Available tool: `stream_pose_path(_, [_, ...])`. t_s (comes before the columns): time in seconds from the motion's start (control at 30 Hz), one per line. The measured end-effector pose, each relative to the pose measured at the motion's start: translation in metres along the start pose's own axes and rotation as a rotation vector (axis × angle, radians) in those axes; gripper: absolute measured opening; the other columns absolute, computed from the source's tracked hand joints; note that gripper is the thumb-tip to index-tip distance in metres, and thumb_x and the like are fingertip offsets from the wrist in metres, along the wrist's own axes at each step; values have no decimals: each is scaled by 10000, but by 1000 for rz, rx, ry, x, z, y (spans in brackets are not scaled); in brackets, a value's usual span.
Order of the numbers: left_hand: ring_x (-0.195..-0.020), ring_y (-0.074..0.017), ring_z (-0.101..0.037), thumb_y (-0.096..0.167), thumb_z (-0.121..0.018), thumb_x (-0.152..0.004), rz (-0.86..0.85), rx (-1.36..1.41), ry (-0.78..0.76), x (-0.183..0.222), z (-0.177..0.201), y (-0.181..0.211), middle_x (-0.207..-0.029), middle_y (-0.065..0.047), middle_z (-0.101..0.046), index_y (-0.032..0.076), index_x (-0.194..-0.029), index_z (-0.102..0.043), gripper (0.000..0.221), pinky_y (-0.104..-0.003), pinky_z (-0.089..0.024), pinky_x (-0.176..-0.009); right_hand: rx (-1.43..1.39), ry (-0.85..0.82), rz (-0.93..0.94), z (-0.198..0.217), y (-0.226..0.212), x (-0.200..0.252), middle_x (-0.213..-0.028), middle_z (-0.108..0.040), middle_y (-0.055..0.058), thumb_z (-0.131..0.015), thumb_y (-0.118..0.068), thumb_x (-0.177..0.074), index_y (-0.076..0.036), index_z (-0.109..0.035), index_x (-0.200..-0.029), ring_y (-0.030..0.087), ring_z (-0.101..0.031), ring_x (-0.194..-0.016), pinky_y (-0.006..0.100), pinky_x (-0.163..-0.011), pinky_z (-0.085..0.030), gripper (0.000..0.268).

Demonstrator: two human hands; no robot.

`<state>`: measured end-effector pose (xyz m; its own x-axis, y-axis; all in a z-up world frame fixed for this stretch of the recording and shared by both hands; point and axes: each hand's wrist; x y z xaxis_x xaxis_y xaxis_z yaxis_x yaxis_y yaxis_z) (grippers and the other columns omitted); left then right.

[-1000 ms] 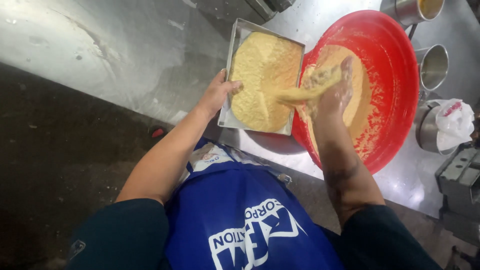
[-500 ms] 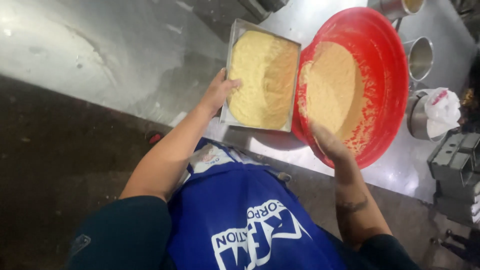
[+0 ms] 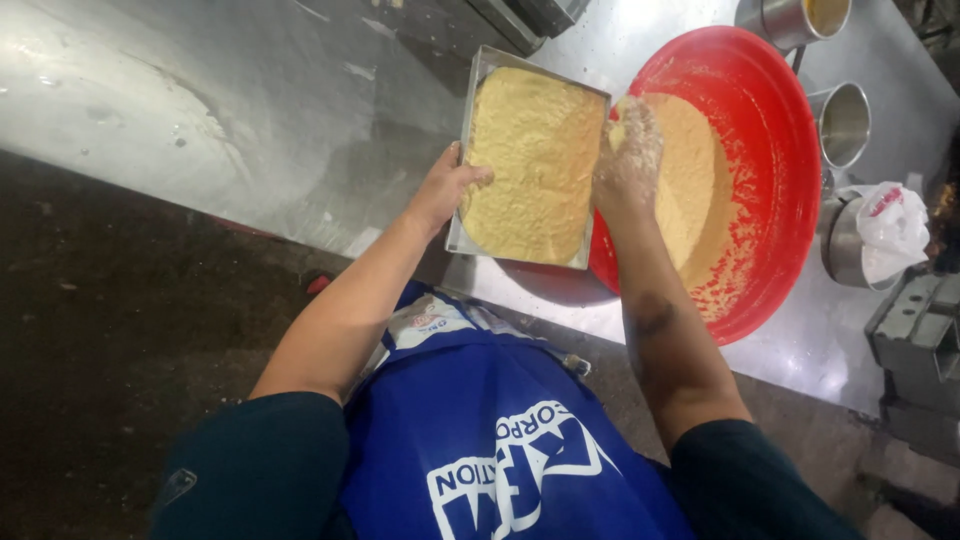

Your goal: The person scoops batter from a red bowl by hand into metal pans, spreading the mixture evenly across each container. They repeat this process for several pans, smoothing the batter before setting them aside on the work surface.

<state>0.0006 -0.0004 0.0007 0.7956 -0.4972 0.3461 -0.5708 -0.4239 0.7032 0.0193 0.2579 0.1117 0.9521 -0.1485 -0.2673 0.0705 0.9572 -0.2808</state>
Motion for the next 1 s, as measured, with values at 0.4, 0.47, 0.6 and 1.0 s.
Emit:
stream_pose_path(0.4, [-1071, -231, -649, 111, -660, -911, 34, -85, 69, -4, 16, -25, -1210, -161, -667, -72, -1439, -457, 594, -330, -519, -932, -605, -76, -220, 12, 73, -11, -1023, -699, 94, -543, -5, -1000, -30, -715, -1175, 158, -658, -865, 293, -789, -552, 246])
stream_pose_path(0.47, [-1081, -261, -657, 126, -659, -893, 57, -104, 79, -9, 16, -30, -1225, -182, -668, -83, -1442, -469, 617, -350, -529, -923, -628, -186, -371, -6, 114, -23, -1036, -704, 110, -551, -33, -993, -24, -696, -1212, 170, -652, -853, 311, -779, -545, 262])
stream_pose_path(0.6, [-1189, -314, -650, 211, -688, -894, 10, -459, 246, -16, 13, -38, -1311, -210, -638, -38, -1426, -441, 637, -383, -508, -980, -420, -372, -195, -68, 158, -1, -1133, -707, 167, -642, -116, -1003, 16, -638, -1280, 271, -660, -1020, 373, -875, -524, 307])
stream_pose_path(1.0, [-924, -311, -666, 240, -698, -956, -456, -1044, 336, 89, 38, 43, -1021, -139, -694, 61, -1271, -650, 365, -421, -534, -806, -999, -437, -797, 82, 47, 19, -1084, -687, 90, -629, -77, -988, -43, -592, -1296, 198, -658, -927, 320, -752, -548, 312])
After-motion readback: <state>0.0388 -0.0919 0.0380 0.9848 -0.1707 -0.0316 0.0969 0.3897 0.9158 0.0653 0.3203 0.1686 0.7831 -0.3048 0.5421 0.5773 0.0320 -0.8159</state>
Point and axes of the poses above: each hand's wrist, its own x-axis away from the middle knuckle, its own z-axis out of the back of the hand, y = z × x
